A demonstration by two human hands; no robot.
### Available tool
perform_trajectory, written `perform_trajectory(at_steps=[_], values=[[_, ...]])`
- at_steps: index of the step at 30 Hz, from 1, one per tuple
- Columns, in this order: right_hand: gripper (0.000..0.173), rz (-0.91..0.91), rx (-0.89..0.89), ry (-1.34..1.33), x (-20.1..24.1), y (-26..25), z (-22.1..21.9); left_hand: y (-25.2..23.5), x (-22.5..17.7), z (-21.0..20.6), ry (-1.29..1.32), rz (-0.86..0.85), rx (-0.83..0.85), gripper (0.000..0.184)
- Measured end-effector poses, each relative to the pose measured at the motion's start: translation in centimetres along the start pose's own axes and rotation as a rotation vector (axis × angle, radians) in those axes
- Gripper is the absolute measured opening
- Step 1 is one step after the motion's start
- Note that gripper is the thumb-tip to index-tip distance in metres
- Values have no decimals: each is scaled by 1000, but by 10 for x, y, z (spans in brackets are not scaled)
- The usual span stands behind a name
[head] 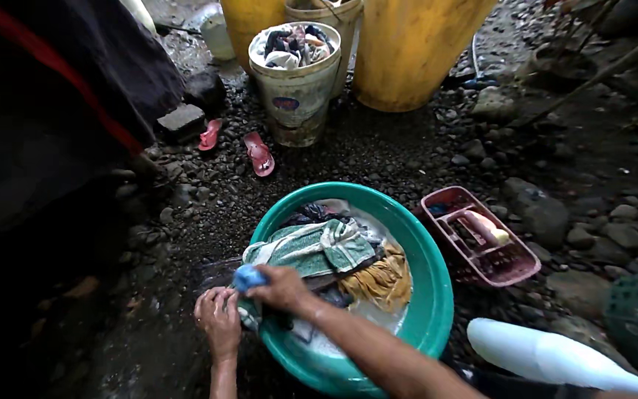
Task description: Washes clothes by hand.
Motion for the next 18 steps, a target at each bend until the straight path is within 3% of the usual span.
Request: perform_trajectory(at_steps=[2, 4, 6, 7, 9, 11, 13, 15, 18], values=[[57, -147, -211, 83, -85, 4, 61, 1, -2, -3, -10, -19, 11, 30], [61, -399, -305, 226, -160, 22, 130, -2, -6, -3, -13, -21, 14, 29], [62, -627, -298, 324, -190, 41, 174, -3, -5, -3, -7, -6, 3, 29], [61, -658, -305, 319, -182, 46, 179, -2, -5, -3, -8, -6, -13, 29], [59, -497, -333, 183, -126, 41, 147, 0, -6, -7, -4, -11, -36, 30], [55, -205, -224, 31, -38, 26, 70, 0, -4, -5, -5, 7, -39, 29], [55, -17, 18, -20, 25, 16, -1, 4, -2, 1, 10, 51, -8, 32], [54, 34, 58, 1, 19, 5, -9, 1, -3, 0, 25, 44, 18, 32], [55, -148, -255, 101, -99, 6, 74, 3, -4, -3, -2, 3, 24, 28]])
Point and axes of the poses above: each hand's wrist, its own y-axis away from the middle knuckle, its own z-axis out of the back of the hand, x = y × z, the point moved 8 cm from there along -y, towards the middle knuckle, and after that the axes turned 4 degrees about -x, right-handed, at the moved point
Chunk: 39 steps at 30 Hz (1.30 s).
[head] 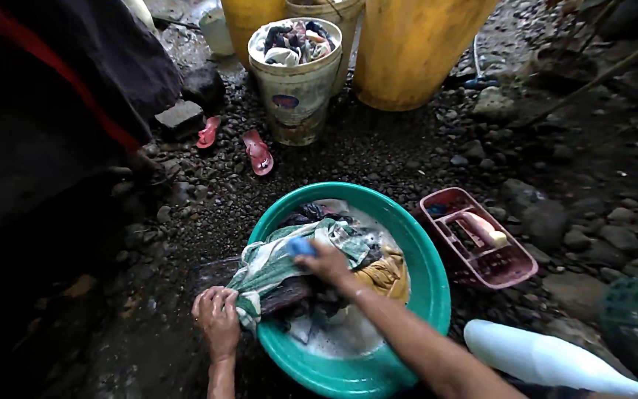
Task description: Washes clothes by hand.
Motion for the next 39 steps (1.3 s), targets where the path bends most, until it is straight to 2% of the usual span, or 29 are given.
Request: perform_trajectory(at_steps=[2, 4, 5, 6, 8, 10, 11, 12, 13, 15, 16, 17, 19, 20, 22, 23, 25, 26, 28, 30, 32, 33, 36, 39], values=[[60, -213, -73, 149, -71, -12, 55, -2, -3, -1, -8, -8, -7, 29], [60, -382, -65, 235, -89, -13, 89, 0, -2, -2, -5, 4, -23, 30], [59, -387, -73, 194, -72, -8, 89, 0, 0, -2, -8, 2, -26, 30], [59, -319, -98, 103, -40, -2, 80, -1, 0, -3, -11, -3, -36, 31], [55, -63, -52, -75, 47, 19, 27, 1, 1, -6, -8, 7, -48, 33], [52, 141, 172, -180, 125, 44, -41, 6, 5, 1, 56, 111, -7, 39], [52, 207, 268, -176, 143, 48, -61, 7, 7, 2, 126, 196, 33, 44], [53, 230, 306, -145, 140, 43, -67, 5, 7, 2, 131, 171, 26, 43], [54, 188, 270, -115, 111, 33, -60, 3, 6, 2, 67, 62, -10, 35], [56, 29, 54, -14, 19, 5, -10, 2, 2, -1, -33, -47, 2, 30], [60, -90, 5, 76, -26, -6, 22, 0, -2, 0, -81, -62, 25, 30], [62, -212, 1, 177, -62, -12, 51, -5, -7, 2, -134, -68, 52, 28], [59, -390, 32, 277, -97, -15, 100, -15, -22, 5, -158, -25, 93, 25], [55, -394, 16, 190, -99, -11, 112, -18, -33, 7, -110, 26, 127, 25], [52, -215, 61, -201, -72, 2, 102, -25, -62, 9, 76, 188, 233, 29], [63, -113, 183, -342, -50, 11, 82, -29, -78, 10, 179, 244, 264, 30], [87, 2, 390, -316, -16, 24, 40, -43, -110, 19, 324, 256, 272, 30], [90, -9, 435, -214, -14, 28, 26, -50, -125, 28, 381, 236, 267, 30], [67, -63, 375, -155, -24, 27, 23, -70, -151, 55, 465, 159, 218, 28], [46, -47, 248, -310, -24, 27, 55, -86, -177, 88, 529, 64, 174, 21], [36, 30, 95, -577, -13, 37, 109, -93, -204, 117, 614, -60, 171, 12], [35, 85, 21, -704, -5, 45, 141, -94, -218, 131, 665, -137, 166, 9], [40, 303, -90, -919, 21, 63, 225, -92, -251, 177, 730, -347, 162, 26], [41, 442, -83, -985, 36, 74, 265, -90, -257, 204, 649, -417, 167, 36]])
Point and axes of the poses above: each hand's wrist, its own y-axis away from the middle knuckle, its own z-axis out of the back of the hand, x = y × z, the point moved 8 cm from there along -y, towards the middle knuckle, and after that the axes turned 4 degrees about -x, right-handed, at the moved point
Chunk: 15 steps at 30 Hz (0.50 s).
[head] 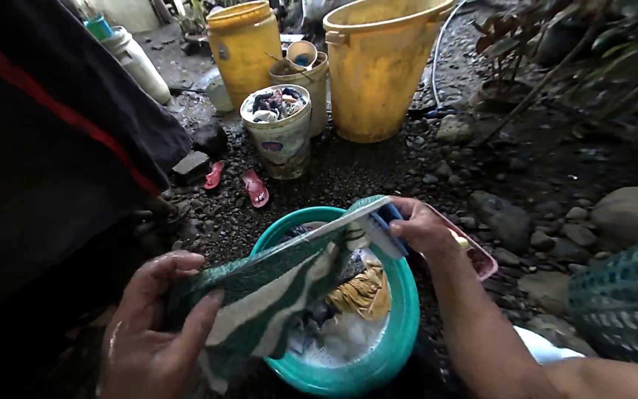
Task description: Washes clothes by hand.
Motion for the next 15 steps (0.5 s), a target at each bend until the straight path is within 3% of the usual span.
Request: perform_trajectory(at_steps=[3, 6, 8, 10, 12, 15], values=[[43, -175, 6, 75, -18, -2, 6, 19, 47, -1, -226, 246, 138, 37], [56, -512, -69, 421, -95, 2, 33, 67, 160, -26, -316, 651, 247, 23], [51, -620, -333, 601, -144, 15, 61, 109, 229, -37, -359, 872, 238, 27], [48, -582, -622, 681, -168, 30, 63, 141, 265, -41, -371, 989, 121, 33], [51, -470, -631, 675, -178, 35, 12, 161, 280, -40, -251, 1033, -146, 33], [51, -320, -260, 536, -193, 34, -151, 180, 288, -46, 111, 1080, -502, 31]])
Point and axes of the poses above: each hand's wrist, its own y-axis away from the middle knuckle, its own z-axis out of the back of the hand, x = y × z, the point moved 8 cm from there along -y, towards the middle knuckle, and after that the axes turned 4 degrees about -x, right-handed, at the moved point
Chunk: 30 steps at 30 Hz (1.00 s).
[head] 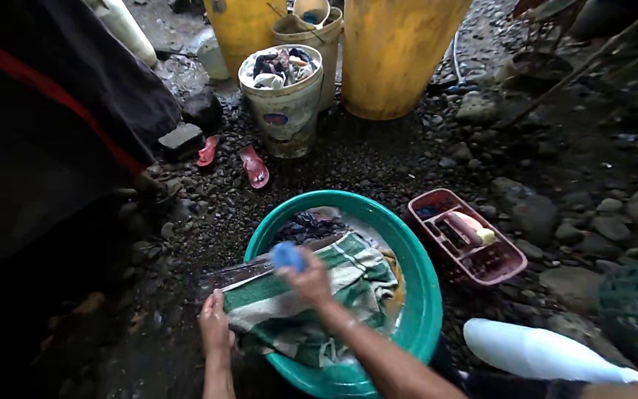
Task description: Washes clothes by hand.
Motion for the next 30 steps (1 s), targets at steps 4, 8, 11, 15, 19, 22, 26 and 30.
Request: perform_trajectory(at_steps=[4, 8, 11, 15, 19, 22, 26, 30], values=[[56, -41, 604, 173, 37, 34, -122, 5, 9, 12, 241, 76, -27, 35], [58, -94, 296, 443, -64, -34, -8, -3, 3, 26, -170, 59, -76, 34], [59, -290, 117, 688, -108, -61, 90, -1, -21, 30, -653, -194, -80, 34], [56, -226, 184, 567, -47, -48, 45, -3, -20, 28, -816, -508, -179, 32], [53, 8, 686, 337, 35, 24, -124, -5, -7, 38, -582, -471, -243, 23], [58, -10, 621, 399, -2, 4, -105, -10, -5, 40, -577, -471, -235, 25], [59, -244, 157, 634, -99, -65, 69, -11, -11, 33, -585, -483, -231, 29], [58, -313, 157, 651, -65, -57, 76, -8, -8, 28, -562, -469, -247, 29]])
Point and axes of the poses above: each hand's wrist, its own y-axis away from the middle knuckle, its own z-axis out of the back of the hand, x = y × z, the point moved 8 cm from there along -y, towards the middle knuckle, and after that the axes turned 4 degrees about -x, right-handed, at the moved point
